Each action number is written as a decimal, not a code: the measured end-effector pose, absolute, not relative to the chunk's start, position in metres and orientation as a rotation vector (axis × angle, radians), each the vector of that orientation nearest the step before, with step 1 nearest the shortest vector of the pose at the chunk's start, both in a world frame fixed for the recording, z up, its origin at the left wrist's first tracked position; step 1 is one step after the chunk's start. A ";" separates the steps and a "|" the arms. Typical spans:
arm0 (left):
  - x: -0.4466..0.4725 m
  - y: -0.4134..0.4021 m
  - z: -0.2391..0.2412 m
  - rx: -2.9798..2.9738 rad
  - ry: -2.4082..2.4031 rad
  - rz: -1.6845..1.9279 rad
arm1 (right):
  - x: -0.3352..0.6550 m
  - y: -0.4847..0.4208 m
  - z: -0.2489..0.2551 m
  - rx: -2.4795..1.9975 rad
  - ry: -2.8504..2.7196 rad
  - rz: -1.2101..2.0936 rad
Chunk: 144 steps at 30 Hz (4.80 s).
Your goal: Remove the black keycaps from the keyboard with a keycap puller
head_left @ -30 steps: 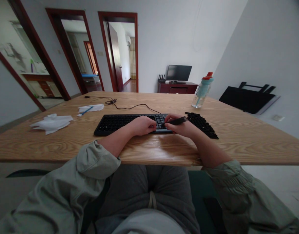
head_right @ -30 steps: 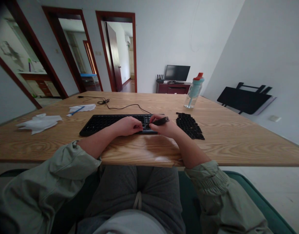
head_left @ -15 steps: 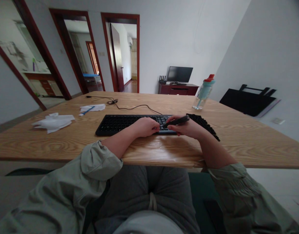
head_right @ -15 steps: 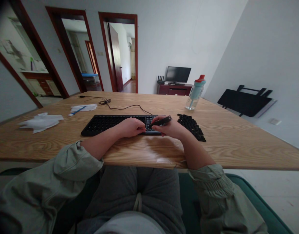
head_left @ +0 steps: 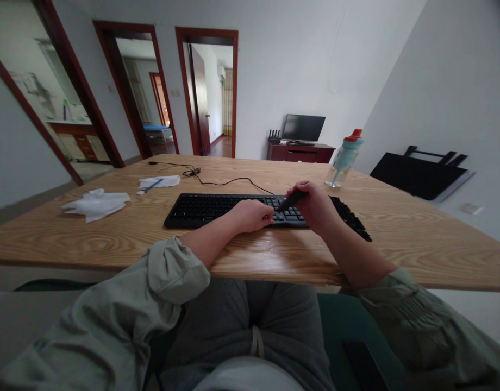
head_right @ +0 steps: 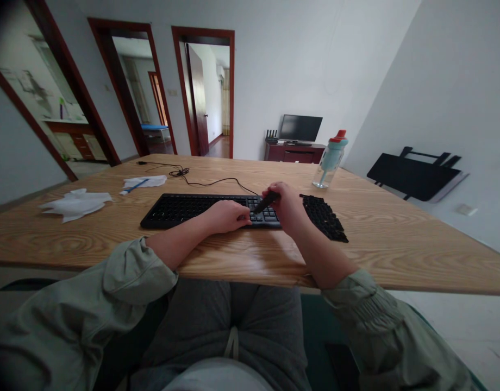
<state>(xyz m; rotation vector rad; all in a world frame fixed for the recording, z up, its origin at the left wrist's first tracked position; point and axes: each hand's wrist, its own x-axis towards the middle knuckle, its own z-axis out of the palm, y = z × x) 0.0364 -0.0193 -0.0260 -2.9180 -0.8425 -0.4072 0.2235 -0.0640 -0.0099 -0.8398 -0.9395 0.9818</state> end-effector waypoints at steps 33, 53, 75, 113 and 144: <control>0.043 -0.002 -0.021 -3.356 -0.865 -0.500 | 0.186 -0.048 -0.002 -0.727 -1.092 1.006; 0.041 0.004 -0.026 -3.419 -0.855 -0.589 | 0.190 -0.043 -0.006 -0.741 -1.170 1.057; 0.030 -0.002 -0.016 -3.416 -0.893 -0.483 | 0.207 -0.050 -0.010 -0.944 -1.541 0.730; 0.019 0.006 -0.010 -3.364 -1.010 -0.421 | 0.209 -0.045 -0.012 -1.342 -1.722 0.355; 0.014 0.005 -0.008 -3.218 -1.028 -0.374 | 0.201 -0.055 -0.014 -1.541 -2.034 0.404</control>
